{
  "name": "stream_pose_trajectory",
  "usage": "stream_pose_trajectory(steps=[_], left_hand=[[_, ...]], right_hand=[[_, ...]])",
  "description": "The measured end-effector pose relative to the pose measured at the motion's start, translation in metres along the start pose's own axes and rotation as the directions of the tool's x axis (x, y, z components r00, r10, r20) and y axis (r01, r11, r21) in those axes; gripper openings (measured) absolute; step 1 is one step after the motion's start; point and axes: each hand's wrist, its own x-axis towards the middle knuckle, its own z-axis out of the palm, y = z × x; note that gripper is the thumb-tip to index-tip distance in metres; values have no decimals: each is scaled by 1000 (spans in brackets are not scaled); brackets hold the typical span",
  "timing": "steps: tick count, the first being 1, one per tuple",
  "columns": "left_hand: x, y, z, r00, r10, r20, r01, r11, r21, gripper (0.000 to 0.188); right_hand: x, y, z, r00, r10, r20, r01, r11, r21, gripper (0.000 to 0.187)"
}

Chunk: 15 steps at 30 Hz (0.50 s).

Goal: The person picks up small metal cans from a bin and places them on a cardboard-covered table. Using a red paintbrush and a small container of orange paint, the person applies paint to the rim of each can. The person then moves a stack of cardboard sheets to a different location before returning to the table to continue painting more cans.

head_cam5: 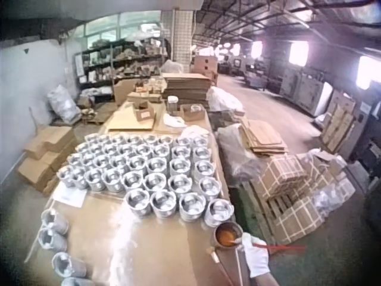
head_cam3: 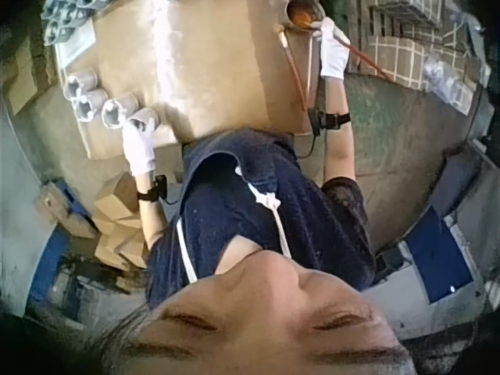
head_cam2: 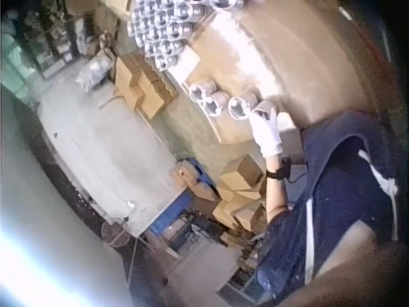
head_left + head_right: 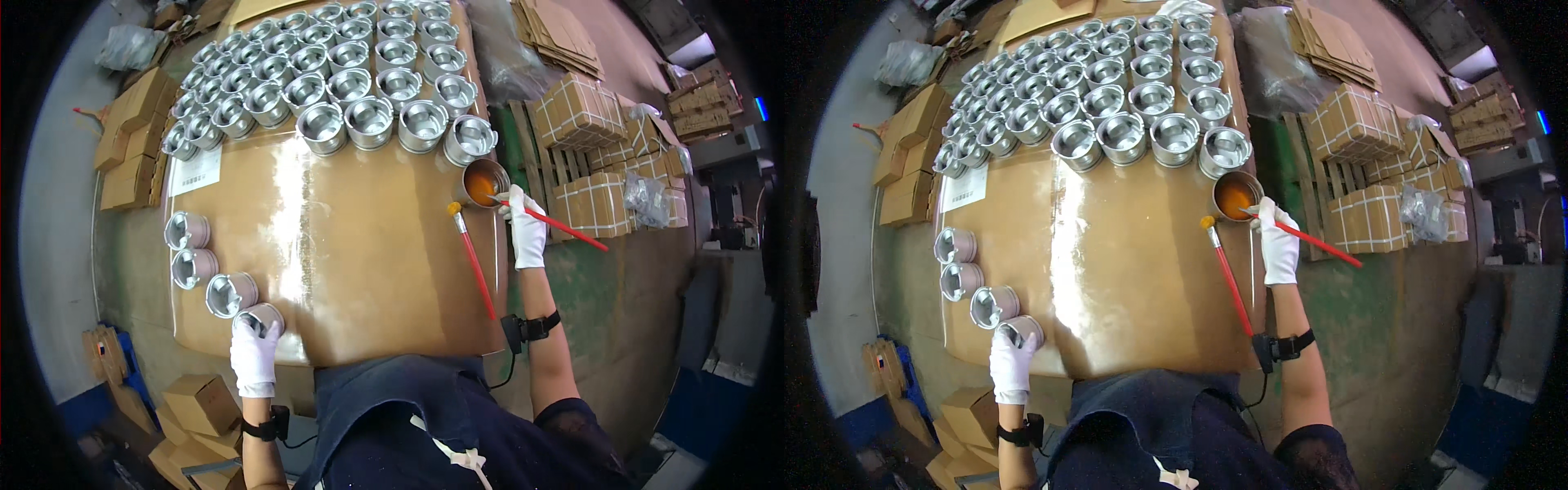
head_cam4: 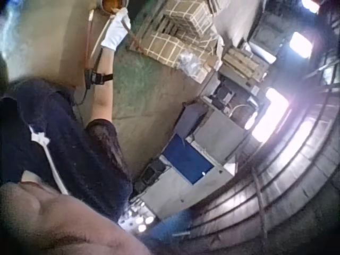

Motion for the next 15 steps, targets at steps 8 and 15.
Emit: stream_pose_trajectory(steps=[8,15], left_hand=[[14,-22,5,951,7,309,151,861,-486,43],[42,126,-18,865,328,380,489,-379,-786,40]], right_hand=[[-53,-31,15,983,-16,183,-14,988,156,45],[-142,-96,69,896,-198,397,125,971,202,41]])
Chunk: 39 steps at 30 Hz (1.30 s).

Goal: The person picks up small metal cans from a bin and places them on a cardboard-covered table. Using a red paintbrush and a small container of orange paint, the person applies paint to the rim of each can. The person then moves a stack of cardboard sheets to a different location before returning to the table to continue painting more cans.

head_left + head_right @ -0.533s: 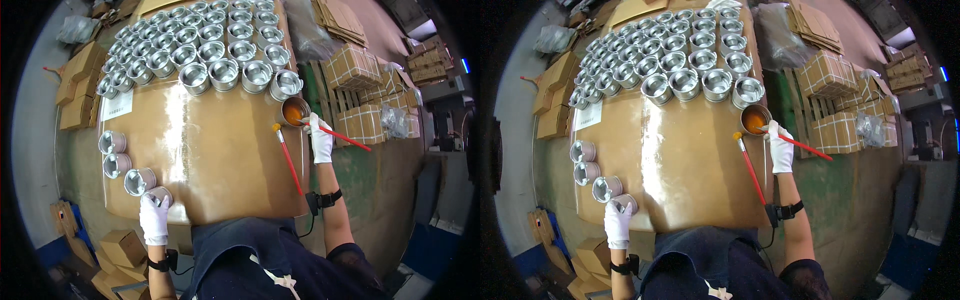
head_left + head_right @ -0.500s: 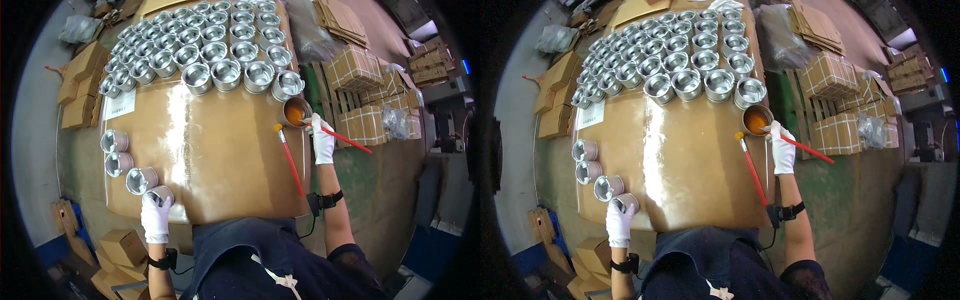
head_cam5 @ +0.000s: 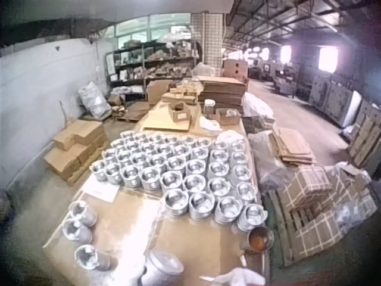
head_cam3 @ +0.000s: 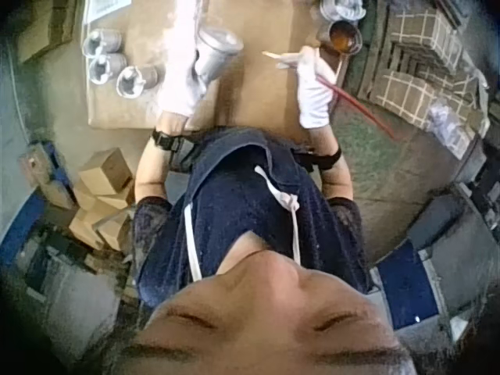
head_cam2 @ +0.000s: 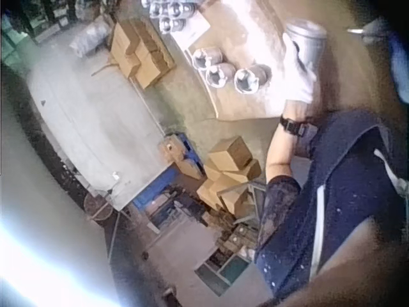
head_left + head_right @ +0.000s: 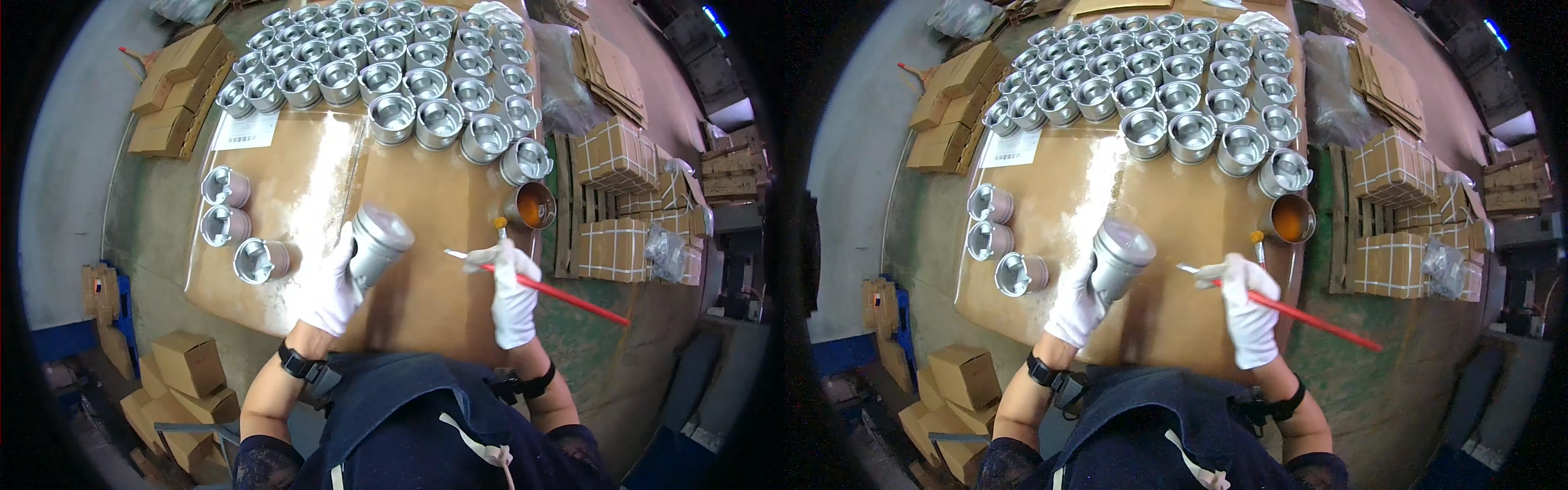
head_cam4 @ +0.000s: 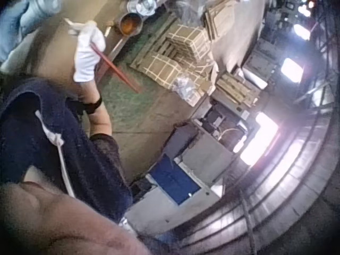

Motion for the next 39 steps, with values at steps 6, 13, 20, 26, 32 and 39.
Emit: stream_pose_trajectory(steps=[6,13,20,26,32,39], left_hand=[[18,-24,31,979,-155,134,194,910,-366,41],[22,-17,33,967,-242,80,255,935,-246,49],[23,12,63,922,-328,207,114,739,664,34],[32,-13,62,963,-199,181,-121,283,951,35],[44,-35,54,981,-182,68,50,574,817,40],[106,-64,62,989,-60,133,-81,534,842,39]], right_hand=[[13,-2,19,997,78,-22,-79,995,-53,49],[45,17,-10,963,247,-110,-242,969,55,50],[71,16,-23,973,232,7,-232,971,52,52],[69,20,-22,980,180,84,-144,933,-329,34],[24,42,-17,629,-708,319,663,276,-695,19],[3,76,-13,768,-589,252,594,507,-625,24]])
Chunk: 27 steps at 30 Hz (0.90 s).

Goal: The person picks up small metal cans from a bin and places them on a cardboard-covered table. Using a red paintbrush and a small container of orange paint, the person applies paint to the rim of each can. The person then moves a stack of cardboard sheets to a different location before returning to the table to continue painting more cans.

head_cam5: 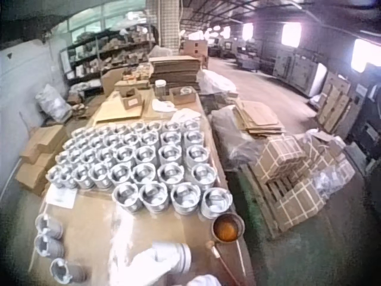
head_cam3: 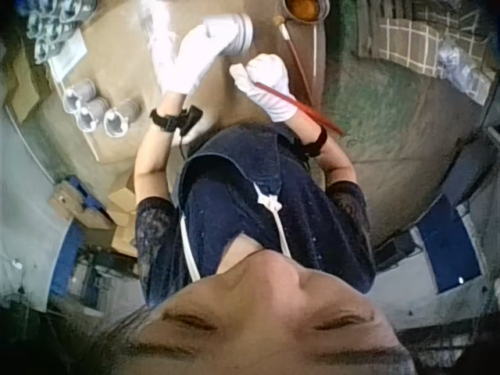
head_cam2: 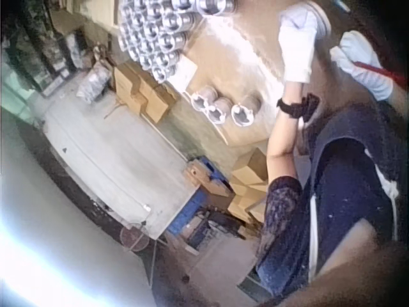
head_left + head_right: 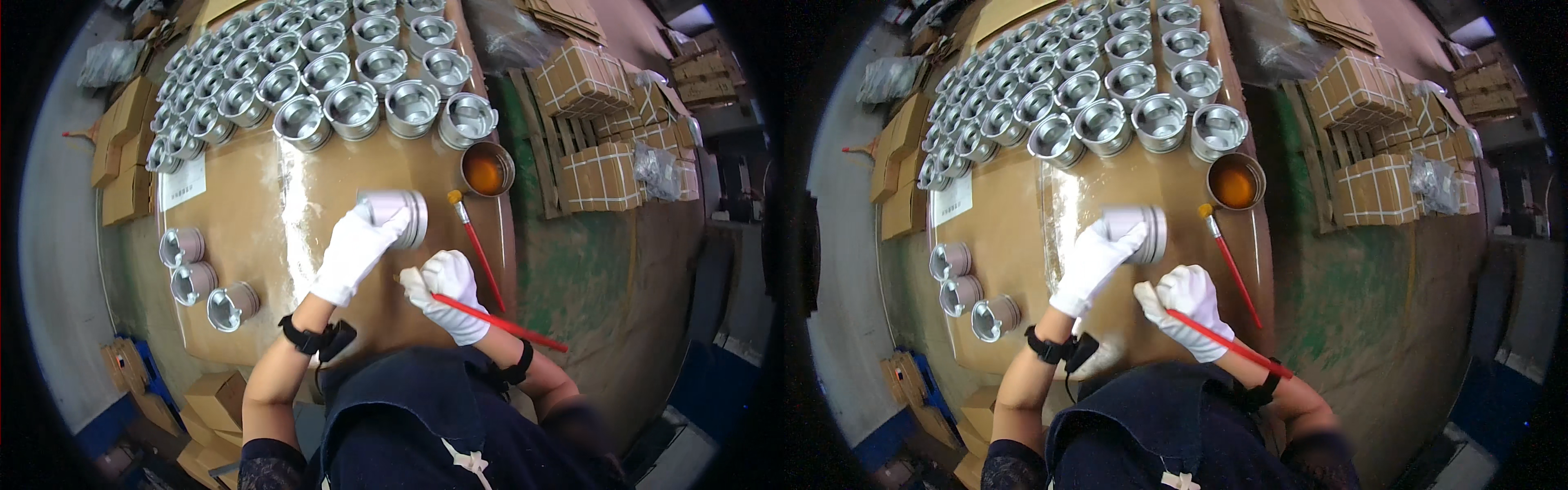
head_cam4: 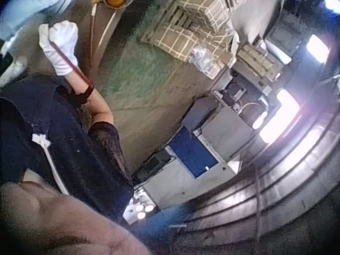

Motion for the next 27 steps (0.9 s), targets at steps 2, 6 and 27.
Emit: stream_pose_trajectory(steps=[2,6,27], left_hand=[[21,47,16,987,148,67,-156,747,646,32],[74,45,49,896,319,309,-401,281,872,20],[-173,-104,-179,900,358,-246,282,-51,958,49]], right_hand=[[2,20,-8,986,144,78,-142,989,-32,21],[7,57,-27,911,409,48,-404,911,-82,27],[18,136,-50,499,862,-85,-798,496,344,44]])
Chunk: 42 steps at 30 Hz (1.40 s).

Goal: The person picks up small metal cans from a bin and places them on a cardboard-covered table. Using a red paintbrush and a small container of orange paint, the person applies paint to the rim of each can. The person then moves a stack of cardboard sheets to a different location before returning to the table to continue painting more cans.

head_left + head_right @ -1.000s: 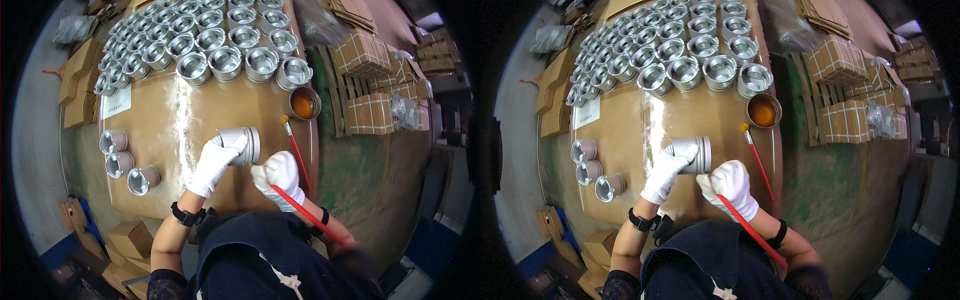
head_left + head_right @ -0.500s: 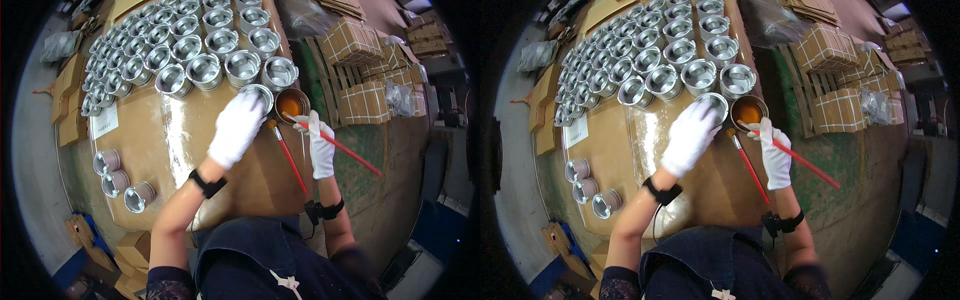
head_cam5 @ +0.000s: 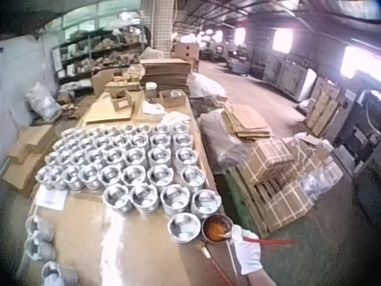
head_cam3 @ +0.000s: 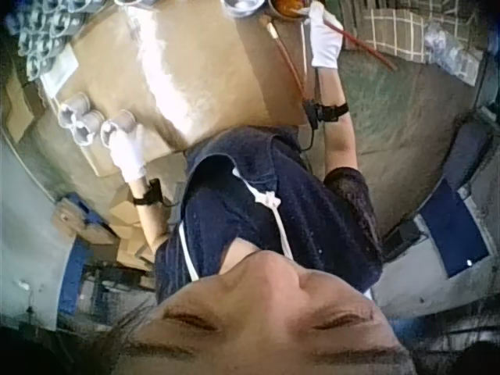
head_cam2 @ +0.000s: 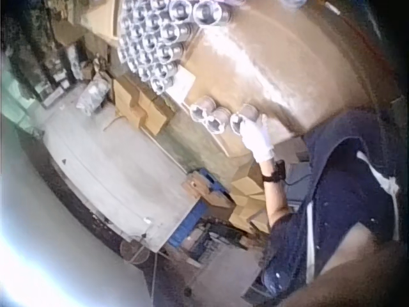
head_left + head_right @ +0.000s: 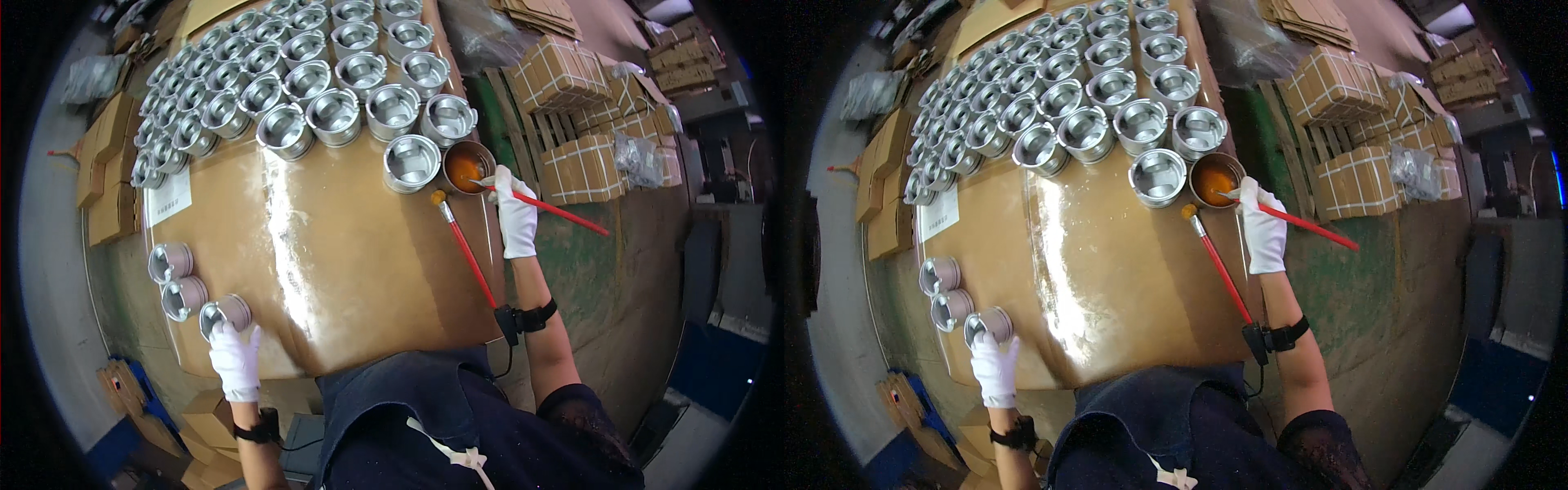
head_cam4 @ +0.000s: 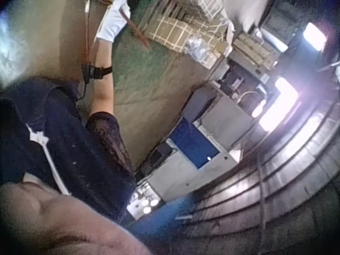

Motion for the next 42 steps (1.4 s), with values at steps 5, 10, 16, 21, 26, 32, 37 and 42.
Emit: stream_pose_trajectory(steps=[5,10,16,21,26,32,37,42], left_hand=[[20,-31,28,958,-98,270,126,988,-90,48],[55,-31,11,891,-48,452,349,710,-612,41],[76,79,-25,872,71,484,331,-814,-478,44],[89,133,-77,860,289,422,357,-930,-90,44],[86,141,-70,853,347,389,367,-930,26,51],[85,120,-70,903,239,358,401,-769,-498,46],[106,93,-104,724,569,390,638,-338,-692,34],[102,117,-75,768,318,556,639,-321,-699,27]], right_hand=[[-23,-27,-4,999,-14,40,10,996,92,48],[-63,-57,13,986,-14,166,-28,968,248,46],[-137,-115,57,899,-187,396,74,956,283,48],[-141,-129,80,813,-321,486,266,947,180,43],[-129,-115,80,915,4,404,-103,969,225,53],[-98,-110,94,877,-5,480,-132,959,251,52],[-86,-120,103,826,-116,552,-8,976,217,49],[-121,-86,113,354,-858,373,927,375,-16,12]])
